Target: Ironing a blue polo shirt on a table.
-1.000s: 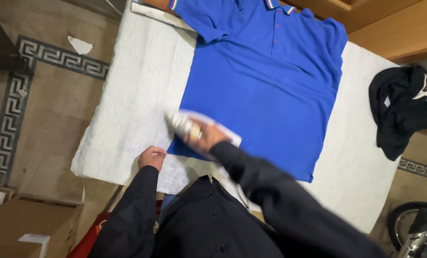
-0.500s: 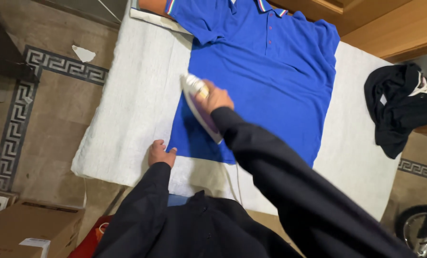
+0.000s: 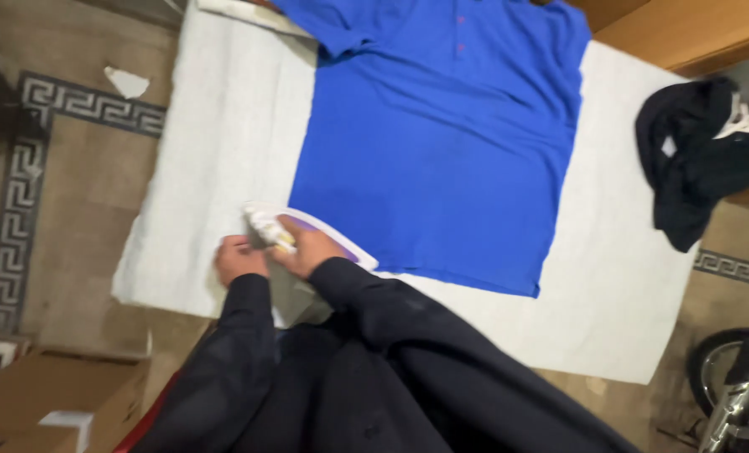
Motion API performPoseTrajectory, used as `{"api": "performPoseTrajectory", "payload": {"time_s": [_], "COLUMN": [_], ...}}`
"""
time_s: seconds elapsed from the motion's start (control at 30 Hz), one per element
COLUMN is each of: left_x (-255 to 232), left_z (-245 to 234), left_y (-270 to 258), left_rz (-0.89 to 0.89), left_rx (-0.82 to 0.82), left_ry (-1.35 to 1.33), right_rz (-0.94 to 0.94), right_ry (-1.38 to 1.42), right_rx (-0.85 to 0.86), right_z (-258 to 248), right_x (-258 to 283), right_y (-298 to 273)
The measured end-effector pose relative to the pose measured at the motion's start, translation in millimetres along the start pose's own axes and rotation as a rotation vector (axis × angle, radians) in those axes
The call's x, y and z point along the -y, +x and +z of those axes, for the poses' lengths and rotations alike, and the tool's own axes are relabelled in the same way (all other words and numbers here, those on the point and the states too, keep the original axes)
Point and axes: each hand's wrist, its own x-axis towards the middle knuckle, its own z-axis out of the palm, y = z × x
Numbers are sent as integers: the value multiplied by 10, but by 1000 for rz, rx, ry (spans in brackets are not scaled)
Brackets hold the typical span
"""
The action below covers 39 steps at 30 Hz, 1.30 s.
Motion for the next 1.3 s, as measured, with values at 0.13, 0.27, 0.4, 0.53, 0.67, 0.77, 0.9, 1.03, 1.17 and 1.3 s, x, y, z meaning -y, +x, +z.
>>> {"api": "performPoseTrajectory", "payload": {"time_s": [0.13,0.27,0.4,0.53,0.67,0.77,0.9,1.03,1.17,1.3], "left_x": [-9,-193,-679,-629,-292,-217,-353,-630,-663,-819], "left_z": [113,364,293,389,522,379,172,-123,-171,-30], "left_y": [9,-28,-282,-225,-68,102,152,144,30,-255], "left_rz": [86,70,102,116,88,70,32,81,171,288], "left_rx": [-177,86,338,466,564,578,475,366,268,269], "left_ry": [-29,36,222,276,196,89,137,226,63,24], "right_rz": [90,94,314,359,410,252,-82,-86,-88,18], "right_ry": [-186,-393,-435,-366,-218,-117,-142,-212,-211,-294], "right_rx": [112,39,55,102,54,71,141,215,223,187], "right_z": [-276,-770,-1731,-2339,-2245,-1919,-1366,-828,-688,-942], "right_x": [33,-692,-1273,-1611,-1896,-1679,-1356,-816,-534,-768], "right_y": [64,-221,-861,-1461,-1593,-1319,-866,-501,-428,-514]}}
